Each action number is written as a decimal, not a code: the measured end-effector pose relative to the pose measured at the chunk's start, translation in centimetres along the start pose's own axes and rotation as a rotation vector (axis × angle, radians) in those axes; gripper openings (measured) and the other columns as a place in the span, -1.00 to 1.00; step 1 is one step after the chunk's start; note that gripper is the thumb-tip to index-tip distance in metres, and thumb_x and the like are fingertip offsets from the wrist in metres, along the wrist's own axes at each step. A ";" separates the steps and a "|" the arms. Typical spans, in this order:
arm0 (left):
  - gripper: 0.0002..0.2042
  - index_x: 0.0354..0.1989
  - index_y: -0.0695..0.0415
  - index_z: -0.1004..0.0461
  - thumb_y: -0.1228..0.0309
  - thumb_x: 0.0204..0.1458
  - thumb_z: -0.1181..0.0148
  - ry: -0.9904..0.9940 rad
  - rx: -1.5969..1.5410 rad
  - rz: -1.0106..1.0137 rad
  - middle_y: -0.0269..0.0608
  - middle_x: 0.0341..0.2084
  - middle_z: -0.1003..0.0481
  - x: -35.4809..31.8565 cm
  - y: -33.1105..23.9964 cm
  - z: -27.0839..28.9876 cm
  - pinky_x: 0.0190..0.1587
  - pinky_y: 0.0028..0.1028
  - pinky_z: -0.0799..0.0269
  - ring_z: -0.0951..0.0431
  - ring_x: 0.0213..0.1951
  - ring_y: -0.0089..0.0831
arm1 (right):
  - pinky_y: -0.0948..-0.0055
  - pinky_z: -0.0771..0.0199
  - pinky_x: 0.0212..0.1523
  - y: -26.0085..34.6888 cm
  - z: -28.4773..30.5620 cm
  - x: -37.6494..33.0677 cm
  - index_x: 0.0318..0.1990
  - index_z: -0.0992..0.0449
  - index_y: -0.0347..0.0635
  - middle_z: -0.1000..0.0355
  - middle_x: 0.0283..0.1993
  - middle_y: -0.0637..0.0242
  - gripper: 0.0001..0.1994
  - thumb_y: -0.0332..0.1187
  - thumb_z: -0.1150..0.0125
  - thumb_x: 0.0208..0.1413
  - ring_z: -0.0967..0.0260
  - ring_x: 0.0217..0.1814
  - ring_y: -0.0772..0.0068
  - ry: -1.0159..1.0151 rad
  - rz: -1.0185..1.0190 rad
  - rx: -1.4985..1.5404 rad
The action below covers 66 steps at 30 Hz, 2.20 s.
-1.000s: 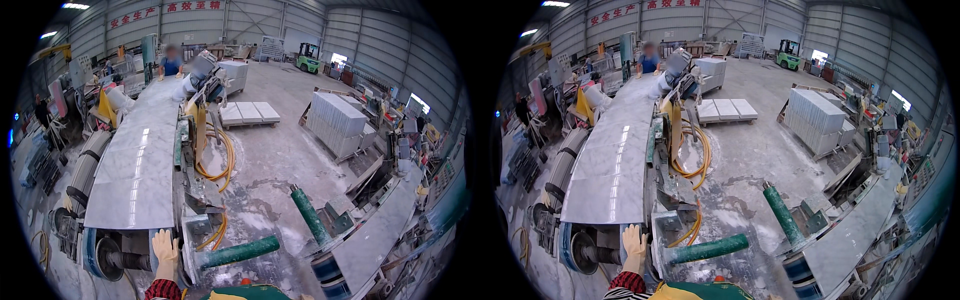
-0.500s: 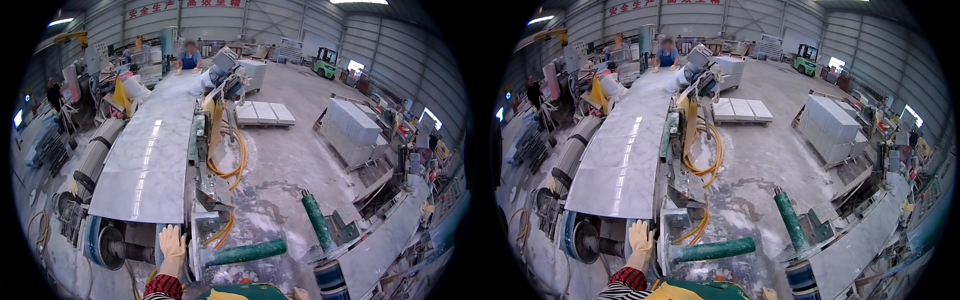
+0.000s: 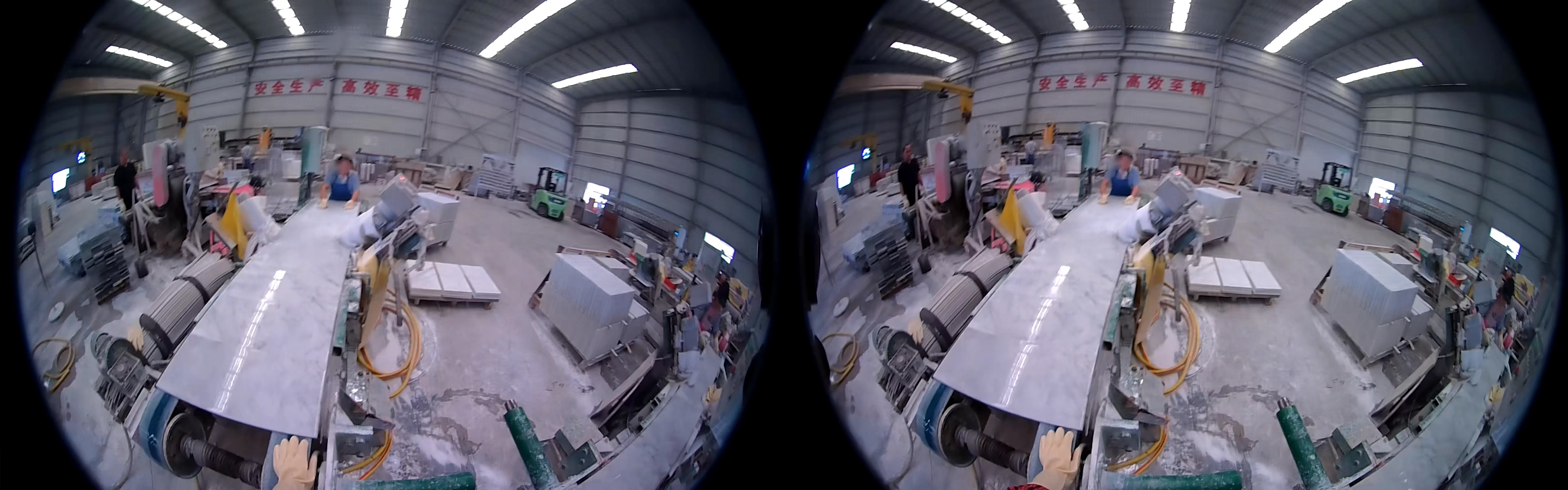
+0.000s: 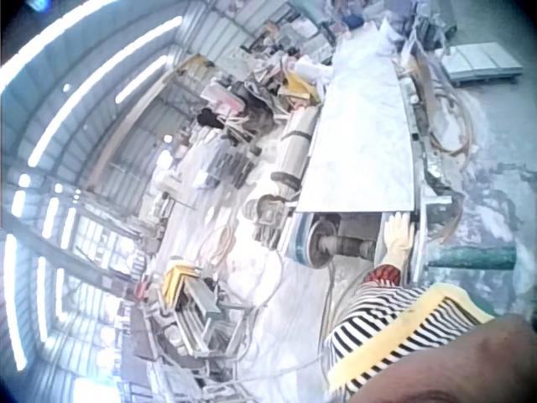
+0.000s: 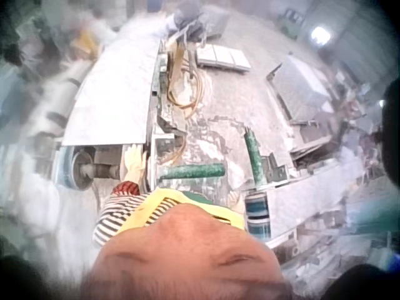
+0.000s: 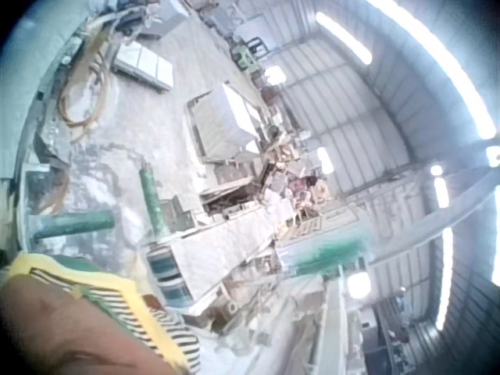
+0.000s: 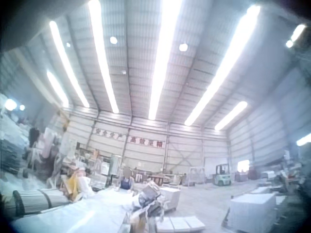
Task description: The person puts on gloves and positions a large stone slab on a conveyor machine. They operate the machine controls to cut the slab and then remove the cut pieces from the conveyor. The person repeats this process with additional slabs.
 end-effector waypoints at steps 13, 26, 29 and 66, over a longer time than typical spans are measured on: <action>-0.36 0.36 0.07 -0.27 -0.18 0.33 0.13 -0.308 -2.347 0.438 -0.17 0.31 -0.37 28.7 -4.1 15.3 0.31 -0.08 -0.30 -0.41 0.26 -0.18 | 0.10 -0.57 -0.01 11.4 -17.3 2.5 -0.01 -0.60 -0.27 -0.60 -0.08 0.01 -0.58 -0.06 -0.08 0.35 -0.59 -0.10 0.18 0.386 0.137 -0.076; -0.51 0.06 0.15 -0.53 0.06 0.07 -0.24 -0.198 -0.160 0.056 0.02 0.04 -0.52 6.8 7.8 -0.2 0.22 -0.01 -0.27 -0.41 0.22 0.03 | 0.11 -0.54 0.00 9.4 -23.2 5.9 -0.02 -0.62 -0.21 -0.60 -0.13 0.00 -0.51 0.05 0.00 0.35 -0.57 -0.10 0.13 0.476 0.095 -0.209; -0.50 0.08 0.11 -0.51 0.08 0.01 -0.26 -0.161 -0.007 0.025 0.02 0.10 -0.46 4.6 6.1 -1.4 0.21 0.08 -0.19 -0.36 0.18 0.08 | 0.11 -0.54 0.00 5.5 -19.1 8.7 -0.02 -0.62 -0.20 -0.60 -0.15 0.00 -0.49 0.08 0.02 0.35 -0.57 -0.10 0.12 0.384 0.027 -0.289; -0.55 0.14 0.12 -0.46 0.23 0.07 -0.25 -0.093 -0.010 0.097 0.01 0.20 -0.39 3.2 4.9 -0.2 0.34 0.07 -0.08 -0.29 0.26 0.08 | 0.16 -0.73 -0.17 -16.3 7.6 4.6 -0.10 -0.47 -0.39 -0.58 -0.13 -0.11 -0.73 -0.28 -0.18 0.34 -0.63 -0.19 -0.03 0.095 -0.347 0.153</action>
Point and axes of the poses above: each hand's wrist, its own x-axis towards the middle knuckle, its own z-axis out of the back of the hand, y = z × x, the point moved 10 cm from there along x, towards the middle knuckle
